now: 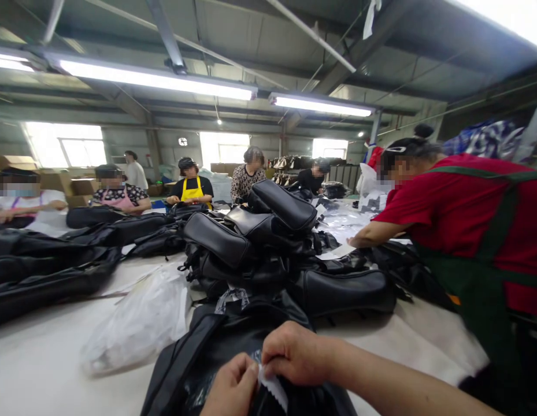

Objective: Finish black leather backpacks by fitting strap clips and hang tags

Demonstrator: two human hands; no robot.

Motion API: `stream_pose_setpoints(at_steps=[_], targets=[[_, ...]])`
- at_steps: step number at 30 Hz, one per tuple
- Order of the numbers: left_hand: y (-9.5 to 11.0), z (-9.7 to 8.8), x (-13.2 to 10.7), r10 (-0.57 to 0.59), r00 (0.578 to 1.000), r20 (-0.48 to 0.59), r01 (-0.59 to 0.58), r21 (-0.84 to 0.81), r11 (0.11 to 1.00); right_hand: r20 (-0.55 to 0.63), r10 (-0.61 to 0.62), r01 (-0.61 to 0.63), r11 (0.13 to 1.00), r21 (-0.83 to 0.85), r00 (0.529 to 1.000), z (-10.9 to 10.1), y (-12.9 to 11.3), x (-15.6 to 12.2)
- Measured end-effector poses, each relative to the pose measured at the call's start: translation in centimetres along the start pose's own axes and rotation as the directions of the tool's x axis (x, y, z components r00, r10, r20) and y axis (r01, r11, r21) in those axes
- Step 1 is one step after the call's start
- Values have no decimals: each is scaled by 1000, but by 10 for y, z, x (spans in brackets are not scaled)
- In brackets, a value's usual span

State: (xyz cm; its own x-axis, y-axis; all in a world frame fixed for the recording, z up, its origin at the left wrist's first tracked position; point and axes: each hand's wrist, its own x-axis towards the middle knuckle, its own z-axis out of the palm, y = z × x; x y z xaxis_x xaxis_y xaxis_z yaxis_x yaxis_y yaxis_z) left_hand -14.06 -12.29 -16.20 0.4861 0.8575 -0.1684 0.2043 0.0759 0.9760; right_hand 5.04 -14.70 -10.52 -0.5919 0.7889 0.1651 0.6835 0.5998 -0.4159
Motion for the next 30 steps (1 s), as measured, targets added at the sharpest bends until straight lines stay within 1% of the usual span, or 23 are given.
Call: stream_pose_setpoints(at_steps=[2, 4, 6, 8, 11, 14, 17, 21, 24, 27, 30], targets=[[-3, 0, 4, -6, 1000, 19, 6, -23, 1000, 9, -95, 95, 985, -142, 995, -1, -1, -1], [-4, -1, 7, -39, 997, 63, 45, -91, 995, 26, -187, 186, 934, -304, 982, -1, -4, -1], [-3, -2, 7, -52, 994, 100, 69, -180, 981, 16, -237, 223, 885, -409, 971, 0, -8, -1], [0, -4, 5, -37, 994, 105, 63, -254, 965, -23, -251, 214, 867, -450, 968, 2, -12, -1], [3, -3, 1, -49, 991, 125, 87, -320, 943, -38, -223, 182, 873, -453, 974, 6, -14, 0], [6, 2, -4, -115, 982, 148, 160, -348, 924, 25, -180, 174, 893, -414, 983, 7, -13, 0], [8, 7, -9, -154, 977, 146, 199, -377, 905, 96, -195, 217, 891, -398, 976, 2, -12, -1], [6, 10, -9, -167, 978, 128, 205, -405, 891, 89, -287, 296, 849, -437, 954, -6, -15, -3], [0, 9, -6, -164, 983, 85, 184, -374, 909, 91, -335, 338, 817, -467, 938, -8, -18, -5], [-2, 7, -5, -146, 988, 50, 155, -323, 934, 52, -285, 278, 853, -443, 957, -5, -18, -4], [4, 6, -7, -128, 991, 49, 137, -280, 950, 21, -248, 233, 876, -421, 969, 1, -16, -1]])
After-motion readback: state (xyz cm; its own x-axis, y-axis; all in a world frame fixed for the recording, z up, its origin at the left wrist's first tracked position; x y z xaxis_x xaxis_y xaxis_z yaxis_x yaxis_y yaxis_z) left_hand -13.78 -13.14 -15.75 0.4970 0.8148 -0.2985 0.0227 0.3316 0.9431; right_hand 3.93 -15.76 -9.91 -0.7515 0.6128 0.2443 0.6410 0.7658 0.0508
